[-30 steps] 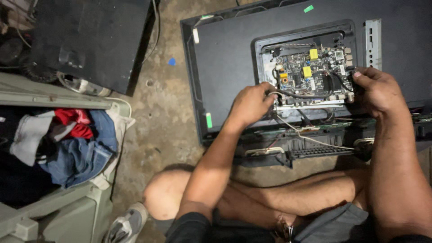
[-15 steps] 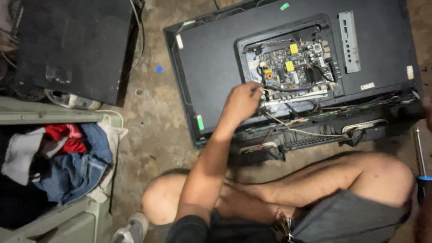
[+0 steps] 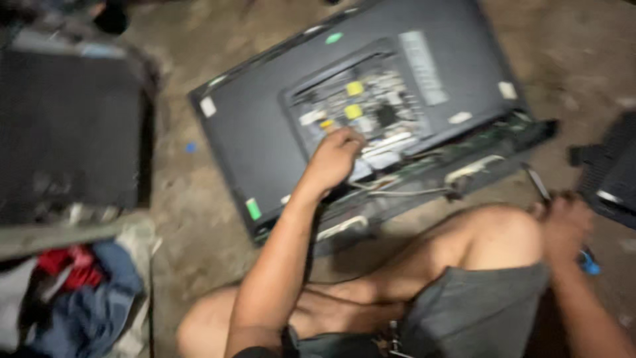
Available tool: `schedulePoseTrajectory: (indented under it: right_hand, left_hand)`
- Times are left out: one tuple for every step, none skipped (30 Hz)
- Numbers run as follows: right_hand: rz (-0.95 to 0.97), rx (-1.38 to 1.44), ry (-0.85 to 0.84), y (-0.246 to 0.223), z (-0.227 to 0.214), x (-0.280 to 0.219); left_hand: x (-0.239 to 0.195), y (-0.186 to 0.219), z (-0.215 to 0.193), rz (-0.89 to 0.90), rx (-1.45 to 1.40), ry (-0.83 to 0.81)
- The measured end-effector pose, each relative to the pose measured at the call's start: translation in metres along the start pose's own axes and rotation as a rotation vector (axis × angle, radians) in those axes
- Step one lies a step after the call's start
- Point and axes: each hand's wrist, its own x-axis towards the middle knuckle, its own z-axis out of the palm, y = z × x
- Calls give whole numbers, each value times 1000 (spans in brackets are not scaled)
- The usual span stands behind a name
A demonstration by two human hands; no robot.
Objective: The person is repairing an electronic device, likely a television, by using a screwdriver to remove screws and disconnect wires from the circuit board. The person is sitting on the floor with the device in front of them.
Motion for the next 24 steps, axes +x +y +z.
schedulePoseTrajectory:
  right_hand:
    - [27, -15, 9, 7, 1, -13]
    - [47, -21, 26, 7, 2, -21]
    - [63, -17, 40, 6, 0, -27]
    - [82, 14, 64, 2, 0, -26]
    - [102, 46, 88, -2, -2, -26]
    - [119, 76, 108, -6, -6, -27]
    - [128, 60, 93, -10, -10, -26]
    - [138, 40, 75, -10, -15, -24]
    - [148, 20, 57, -11, -19, -21]
    - [151, 38, 73, -13, -22, -15]
    - [155, 57, 90, -14, -27, -11]
    - [165, 77, 106, -17, -30, -8]
    - [165, 72, 88, -19, -33, -5]
    - [171, 61, 72, -18, -37, -2]
    - [177, 51, 56, -17, -39, 3]
    - [182, 62, 35, -13, -41, 5]
    - [187, 73, 15, -10, -41, 6]
    - [186, 89, -16, -10, -40, 6]
    - [165, 106, 1, -10, -39, 6]
    - [153, 116, 22, -8, -37, 6]
    - [140, 127, 44, -8, -36, 5]
    - [147, 130, 55, -6, -35, 4]
    - [154, 133, 67, -5, -35, 3]
    - [148, 144, 85, -5, -35, 5]
  left_hand:
    - [15, 8, 25, 33, 115, -83]
    - [33, 17, 49, 67, 232, -151]
    - [52, 27, 81, 197, 308, -204]
    - [76, 38, 115, 327, 387, -248]
    - [99, 49, 156, 432, 556, -326]
    - [118, 59, 197, 536, 724, -403]
    - [138, 66, 232, 447, 648, -373]
    - [158, 73, 270, 357, 569, -345]
    - [173, 76, 304, 415, 582, -317]
    - [188, 79, 332, 473, 596, -283]
    - [201, 79, 353, 530, 610, -248]
    - [213, 75, 370, 591, 667, -281]
    - [225, 70, 386, 652, 724, -314]
    - [238, 69, 403, 719, 774, -350]
    - [251, 67, 418, 713, 805, -386]
    - [261, 62, 431, 695, 834, -421]
    - [269, 57, 443, 676, 864, -455]
    - [275, 52, 450, 661, 899, -465]
    - [283, 48, 452, 646, 933, -475]
    - [285, 47, 458, 641, 965, -489]
    - [285, 46, 461, 707, 981, -502]
    - [286, 47, 459, 776, 990, -511]
    - [283, 49, 458, 846, 998, -519]
    - [280, 53, 454, 798, 1020, -551]
